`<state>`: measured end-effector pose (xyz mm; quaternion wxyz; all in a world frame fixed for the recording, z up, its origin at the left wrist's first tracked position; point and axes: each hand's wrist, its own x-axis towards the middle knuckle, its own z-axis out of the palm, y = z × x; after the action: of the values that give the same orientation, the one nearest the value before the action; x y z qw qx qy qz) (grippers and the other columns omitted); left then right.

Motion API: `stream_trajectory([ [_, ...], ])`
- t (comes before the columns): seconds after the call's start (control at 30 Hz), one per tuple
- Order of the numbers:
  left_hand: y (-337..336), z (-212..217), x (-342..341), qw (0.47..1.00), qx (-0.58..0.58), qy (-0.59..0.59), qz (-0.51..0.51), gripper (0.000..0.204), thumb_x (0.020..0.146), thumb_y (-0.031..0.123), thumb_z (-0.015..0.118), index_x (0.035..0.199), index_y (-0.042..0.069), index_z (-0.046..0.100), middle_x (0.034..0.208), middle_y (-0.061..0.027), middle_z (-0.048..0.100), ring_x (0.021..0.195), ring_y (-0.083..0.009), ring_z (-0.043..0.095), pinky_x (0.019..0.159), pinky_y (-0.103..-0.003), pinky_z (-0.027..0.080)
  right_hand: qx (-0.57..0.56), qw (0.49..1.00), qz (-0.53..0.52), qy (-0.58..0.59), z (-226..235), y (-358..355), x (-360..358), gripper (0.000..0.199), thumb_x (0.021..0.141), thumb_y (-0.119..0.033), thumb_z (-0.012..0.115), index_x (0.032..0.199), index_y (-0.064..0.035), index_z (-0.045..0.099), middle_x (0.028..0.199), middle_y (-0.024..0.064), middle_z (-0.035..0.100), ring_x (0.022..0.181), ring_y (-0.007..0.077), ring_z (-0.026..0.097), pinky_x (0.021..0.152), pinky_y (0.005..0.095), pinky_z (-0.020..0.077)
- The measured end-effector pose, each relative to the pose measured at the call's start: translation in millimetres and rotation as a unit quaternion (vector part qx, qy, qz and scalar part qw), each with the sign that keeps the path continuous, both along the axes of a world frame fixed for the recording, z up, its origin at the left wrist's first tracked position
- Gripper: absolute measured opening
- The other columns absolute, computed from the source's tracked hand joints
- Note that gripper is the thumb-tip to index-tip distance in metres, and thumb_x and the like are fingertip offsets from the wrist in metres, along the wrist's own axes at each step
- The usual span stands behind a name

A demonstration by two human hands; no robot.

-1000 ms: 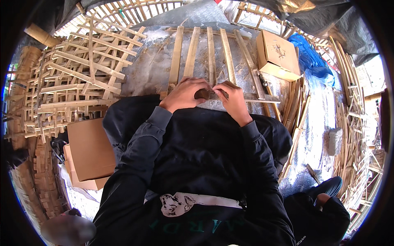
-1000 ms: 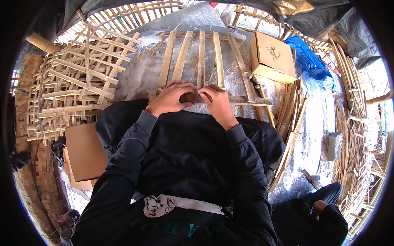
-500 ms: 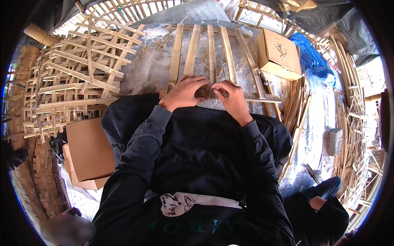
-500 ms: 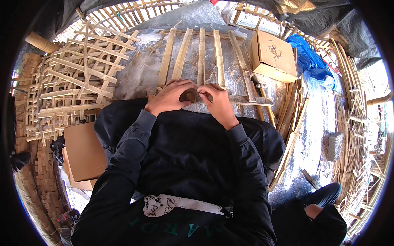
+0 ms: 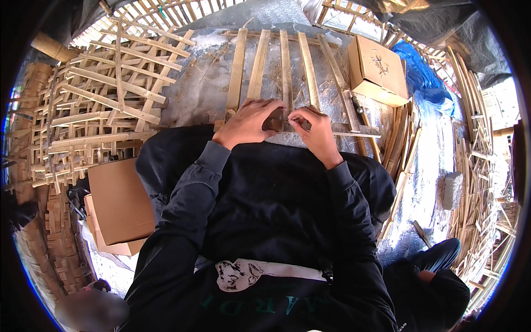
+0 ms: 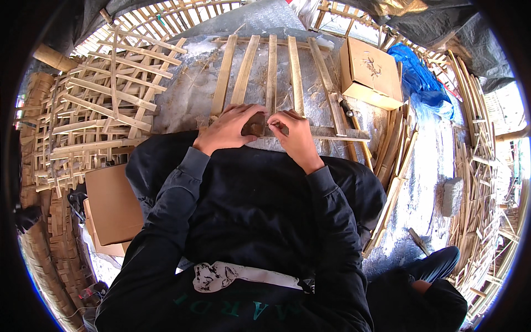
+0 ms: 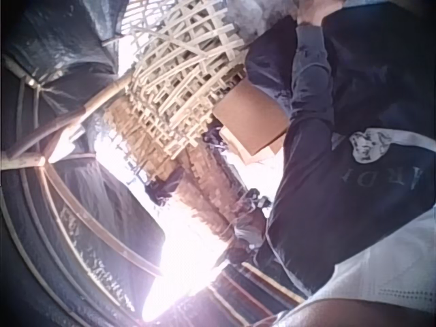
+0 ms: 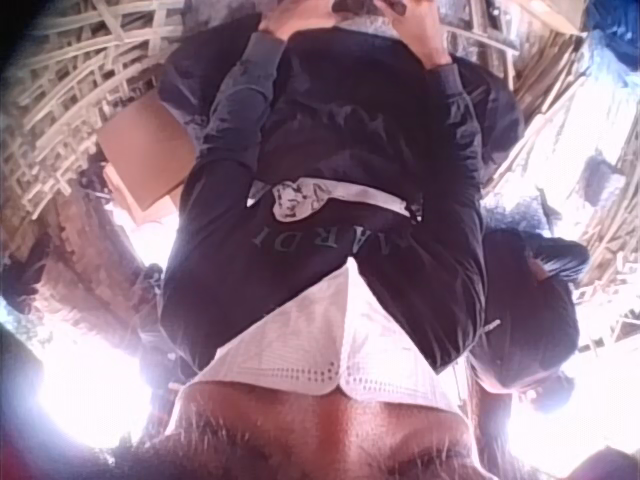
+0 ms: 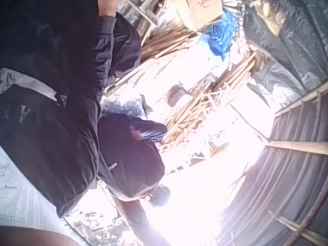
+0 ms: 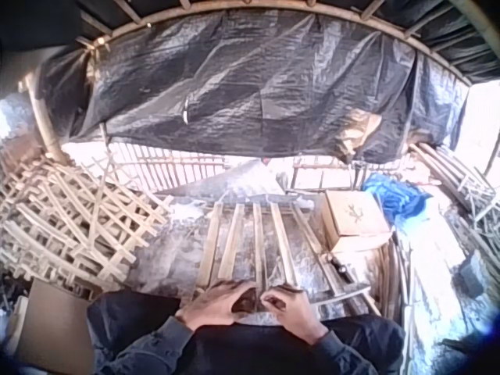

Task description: The person assembles a bamboo lattice structure by positioning thin wooden slats across parallel support beams and securing them by driving small nails through the slats with a hammer.

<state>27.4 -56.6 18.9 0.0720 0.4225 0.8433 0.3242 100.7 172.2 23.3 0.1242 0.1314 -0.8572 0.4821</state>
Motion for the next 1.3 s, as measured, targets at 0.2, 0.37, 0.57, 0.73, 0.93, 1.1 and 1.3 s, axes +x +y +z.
stream_trajectory([
  [0.2,0,2,2,1.0,-0.011,-0.001,-0.003,0.076,0.081,0.014,0.087,0.148,0.016,0.052,0.143,-0.0147,0.064,0.139,-0.0368,0.057,0.119,-0.05,0.038,0.015,1.0,-0.002,-0.001,3,0,1,0.015,0.088,0.006,0.079,0.1,-0.0011,0.072,0.092,0.0128,0.074,0.084,0.0283,0.073,0.074,0.0372,0.0593],
  [0.37,1,1,2,1.0,-0.013,-0.002,-0.001,0.076,0.081,0.015,0.087,0.148,0.016,0.052,0.143,-0.0144,0.064,0.139,-0.0367,0.056,0.119,-0.05,0.038,0.031,0.999,0.002,0.013,1,1,1,0.016,0.087,0.005,0.079,0.1,-0.0014,0.073,0.092,0.0121,0.074,0.086,0.0281,0.073,0.075,0.0369,0.0605],
  [0.57,0,3,2,1.0,-0.009,-0.001,-0.003,0.075,0.082,0.016,0.087,0.149,0.016,0.052,0.146,-0.0143,0.063,0.14,-0.0369,0.056,0.119,-0.049,0.037,0.032,0.999,0.002,0.008,1,-1,3,0.022,0.087,0.006,0.079,0.106,-0.0033,0.072,0.092,0.0095,0.074,0.083,0.0255,0.072,0.073,0.0369,0.0584],
  [0.73,6,12,5,0.996,0.083,0.031,0.03,0.049,0.085,0.015,0.086,0.13,0.011,0.066,0.133,-0.0124,0.068,0.129,-0.0353,0.061,0.111,-0.046,0.045,-0.002,1.0,-0.01,-0.013,-1,-2,3,0.039,0.085,0.006,0.08,0.119,-0.0069,0.067,0.091,0.0066,0.073,0.076,0.0223,0.067,0.071,0.0355,0.0564],
  [0.93,19,7,0,0.986,0.167,-0.013,-0.015,0.015,0.088,0.006,0.081,0.099,0.006,0.07,0.101,-0.0091,0.072,0.102,-0.0352,0.065,0.092,-0.047,0.05,-0.005,1.0,-0.019,-0.014,-8,-3,1,0.049,0.082,0.005,0.082,0.125,-0.0072,0.062,0.089,0.0063,0.071,0.072,0.0218,0.063,0.07,0.0359,0.0551],
  [1.1,25,3,4,0.985,0.171,-0.007,-0.012,0.016,0.088,0.003,0.083,0.098,0.004,0.071,0.097,-0.0098,0.07,0.098,-0.0324,0.066,0.088,-0.042,0.052,0.008,1.0,-0.022,0.002,-7,-1,1,0.05,0.08,0.005,0.083,0.124,-0.0067,0.062,0.088,0.0071,0.07,0.071,0.023,0.062,0.069,0.0372,0.0547],
  [1.3,27,5,10,0.985,0.172,-0.029,-0.012,0.017,0.09,0.001,0.078,0.101,0.001,0.065,0.101,-0.0131,0.067,0.095,-0.035,0.066,0.084,-0.043,0.054,-0.014,1.0,-0.02,-0.013,-9,1,1,0.05,0.08,0.004,0.083,0.123,-0.0068,0.062,0.088,0.0072,0.069,0.072,0.0229,0.064,0.07,0.0365,0.0553],
])
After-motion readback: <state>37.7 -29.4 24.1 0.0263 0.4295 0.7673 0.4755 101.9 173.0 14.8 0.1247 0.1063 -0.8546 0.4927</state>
